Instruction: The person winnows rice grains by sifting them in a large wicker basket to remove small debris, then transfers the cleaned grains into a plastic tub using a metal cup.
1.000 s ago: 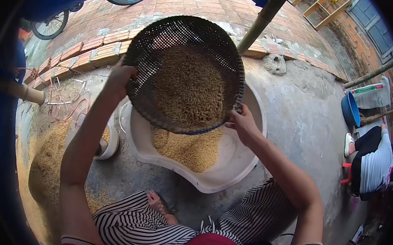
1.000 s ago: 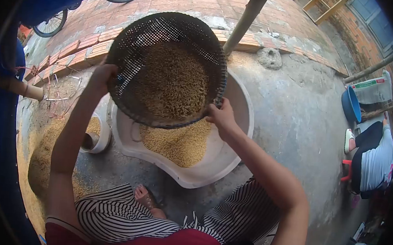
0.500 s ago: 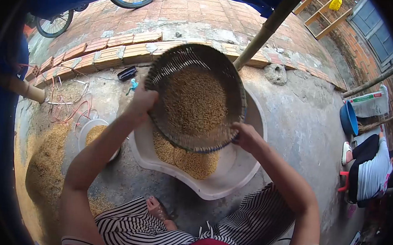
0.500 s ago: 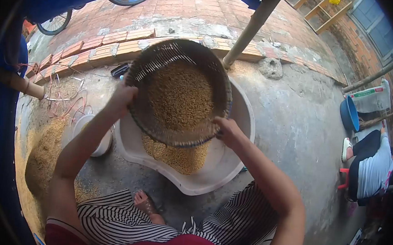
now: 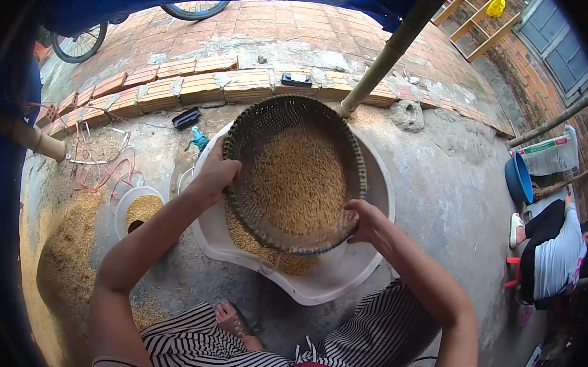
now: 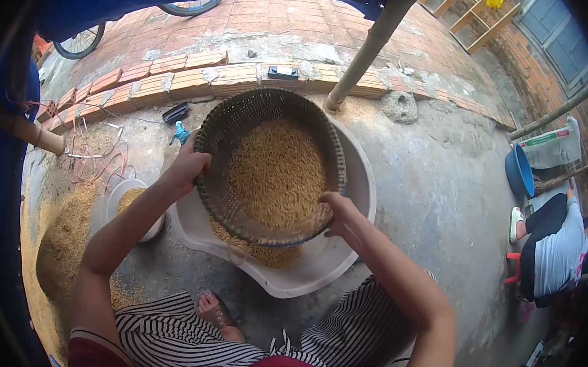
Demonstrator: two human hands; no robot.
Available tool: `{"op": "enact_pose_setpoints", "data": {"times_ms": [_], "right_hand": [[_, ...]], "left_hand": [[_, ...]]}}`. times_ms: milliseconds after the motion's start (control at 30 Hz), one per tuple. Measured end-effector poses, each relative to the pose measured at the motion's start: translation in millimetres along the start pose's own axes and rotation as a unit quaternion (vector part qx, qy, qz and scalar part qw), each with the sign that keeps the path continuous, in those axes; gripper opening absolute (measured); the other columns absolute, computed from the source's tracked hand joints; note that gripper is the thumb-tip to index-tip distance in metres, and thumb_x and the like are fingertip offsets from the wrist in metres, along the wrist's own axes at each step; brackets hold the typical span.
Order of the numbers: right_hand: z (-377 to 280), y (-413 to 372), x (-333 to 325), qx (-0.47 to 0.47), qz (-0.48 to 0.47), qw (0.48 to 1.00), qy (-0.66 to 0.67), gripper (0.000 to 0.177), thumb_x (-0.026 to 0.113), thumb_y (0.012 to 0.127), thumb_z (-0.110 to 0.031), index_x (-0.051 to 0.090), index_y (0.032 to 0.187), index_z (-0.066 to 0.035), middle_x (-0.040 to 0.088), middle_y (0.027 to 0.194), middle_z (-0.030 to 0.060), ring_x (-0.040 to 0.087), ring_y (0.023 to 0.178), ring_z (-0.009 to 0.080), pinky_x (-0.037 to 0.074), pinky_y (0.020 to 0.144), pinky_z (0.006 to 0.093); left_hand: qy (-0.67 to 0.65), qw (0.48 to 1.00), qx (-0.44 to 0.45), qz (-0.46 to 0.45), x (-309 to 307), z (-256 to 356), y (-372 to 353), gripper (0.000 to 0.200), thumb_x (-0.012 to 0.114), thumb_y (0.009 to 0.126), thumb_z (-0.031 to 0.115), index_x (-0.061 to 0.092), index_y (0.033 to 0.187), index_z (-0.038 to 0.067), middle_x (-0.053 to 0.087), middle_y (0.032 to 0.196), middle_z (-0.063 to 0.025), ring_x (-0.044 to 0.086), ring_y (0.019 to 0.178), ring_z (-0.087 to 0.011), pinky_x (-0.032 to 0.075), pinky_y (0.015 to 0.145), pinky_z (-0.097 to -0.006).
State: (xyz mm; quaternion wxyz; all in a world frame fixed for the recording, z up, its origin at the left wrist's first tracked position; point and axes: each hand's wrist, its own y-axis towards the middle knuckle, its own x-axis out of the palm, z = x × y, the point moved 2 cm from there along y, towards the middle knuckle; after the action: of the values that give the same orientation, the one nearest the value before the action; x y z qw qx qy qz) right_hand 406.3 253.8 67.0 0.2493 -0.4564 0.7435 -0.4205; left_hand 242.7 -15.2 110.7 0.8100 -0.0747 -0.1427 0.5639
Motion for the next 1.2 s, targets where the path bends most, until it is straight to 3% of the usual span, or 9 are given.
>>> {"op": "enact_pose_setpoints", "data": {"times_ms": [33,100,200,333,500,700,867,1100,1200], "right_hand": [[3.8,-10.2,5.7,0.065,-0.06,0.993,0.072,0.069,0.054,0.077,-0.028,0.025,0.136,-0.007,0.02,0.141,0.016,0.021,0.13,0.0318,0.007,0.103,0.0531],[-0.9,-28.8,15.2,0.094,-0.003,0.994,0.049,0.04,0.054,0.077,-0.028,0.049,0.11,-0.006,0.047,0.116,0.0152,0.041,0.113,0.0253,0.022,0.099,0.0477],[-27.3,-22.3,24.3,-0.074,-0.133,0.986,0.061,0.024,0.055,0.076,-0.028,0.054,0.09,-0.008,0.054,0.085,0.0079,0.048,0.087,0.0201,0.034,0.082,0.0352],[-29.0,-6.2,0.5,-0.106,0.006,0.994,-0.018,0.05,0.056,0.076,-0.027,0.044,0.119,-0.006,0.043,0.122,0.0149,0.04,0.112,0.0296,0.02,0.1,0.0466],[3.4,-21.0,17.1,0.057,-0.044,0.995,0.062,0.048,0.055,0.076,-0.022,0.041,0.118,-0.004,0.041,0.121,0.0146,0.041,0.109,0.0277,0.014,0.103,0.0478],[-34.8,-24.8,11.6,-0.208,0.026,0.978,-0.003,0.029,0.056,0.074,-0.022,0.052,0.094,-0.002,0.051,0.089,0.009,0.046,0.091,0.0211,0.032,0.084,0.0434],[4.5,-42.8,25.1,0.03,-0.059,0.982,0.176,0.039,0.055,0.075,-0.02,0.047,0.109,-0.002,0.047,0.111,0.0127,0.048,0.1,0.024,0.035,0.093,0.0391],[-22.3,-20.4,10.3,-0.158,0.035,0.986,0.038,0.042,0.053,0.076,-0.023,0.046,0.112,-0.002,0.043,0.118,0.0153,0.04,0.113,0.0281,0.023,0.099,0.0435],[4.7,-4.7,6.4,-0.084,-0.06,0.99,0.099,0.045,0.052,0.077,-0.021,0.042,0.116,-0.002,0.037,0.125,0.0158,0.038,0.116,0.0269,0.024,0.099,0.0429]], "left_hand": [[-0.001,1.0,0.0,-0.006,-7.6,7.2,3.1,0.071,0.044,0.061,-0.01,0.031,0.13,0.004,0.053,0.081,-0.0052,0.048,0.059,-0.0116,0.04,0.051,-0.0237],[-0.009,0.999,0.001,-0.036,-30.7,30.9,11.5,0.065,0.04,0.06,-0.012,0.038,0.123,0.003,0.053,0.076,-0.0055,0.051,0.057,-0.0124,0.043,0.049,-0.0246],[-0.023,0.998,-0.047,-0.046,-60.3,44.8,40.3,0.052,0.034,0.059,-0.013,0.045,0.108,0.001,0.052,0.072,-0.0058,0.052,0.055,-0.0136,0.045,0.047,-0.0242],[0.015,0.997,0.059,0.042,-10.7,10.4,6.9,0.058,0.044,0.064,-0.008,0.04,0.121,0.003,0.051,0.08,-0.0054,0.048,0.063,-0.0113,0.04,0.054,-0.0228],[-0.041,0.998,0.046,-0.014,-17.7,52.5,1.1,0.063,0.043,0.064,-0.01,0.04,0.124,0.006,0.055,0.08,-0.0038,0.05,0.058,-0.0113,0.042,0.048,-0.0226],[-0.04,0.996,0.061,0.046,-27.6,18.0,17.7,0.065,0.044,0.064,-0.01,0.038,0.126,0.005,0.054,0.08,-0.002,0.049,0.063,-0.0097,0.042,0.054,-0.0212],[-0.031,0.999,0.034,-0.001,-12.5,27.7,-4.8,0.068,0.044,0.063,-0.012,0.035,0.129,0.006,0.054,0.083,-0.0057,0.051,0.063,-0.0119,0.044,0.053,-0.0239],[-0.076,0.994,0.058,0.043,-21.8,23.5,11.2,0.066,0.039,0.063,-0.014,0.039,0.126,0.007,0.055,0.085,-0.0058,0.052,0.064,-0.0125,0.045,0.053,-0.0251],[-0.054,0.995,0.07,0.038,-10.4,11.2,6.7,0.067,0.039,0.063,-0.014,0.038,0.127,0.007,0.056,0.086,-0.0066,0.051,0.062,-0.0121,0.044,0.051,-0.0251]]}}
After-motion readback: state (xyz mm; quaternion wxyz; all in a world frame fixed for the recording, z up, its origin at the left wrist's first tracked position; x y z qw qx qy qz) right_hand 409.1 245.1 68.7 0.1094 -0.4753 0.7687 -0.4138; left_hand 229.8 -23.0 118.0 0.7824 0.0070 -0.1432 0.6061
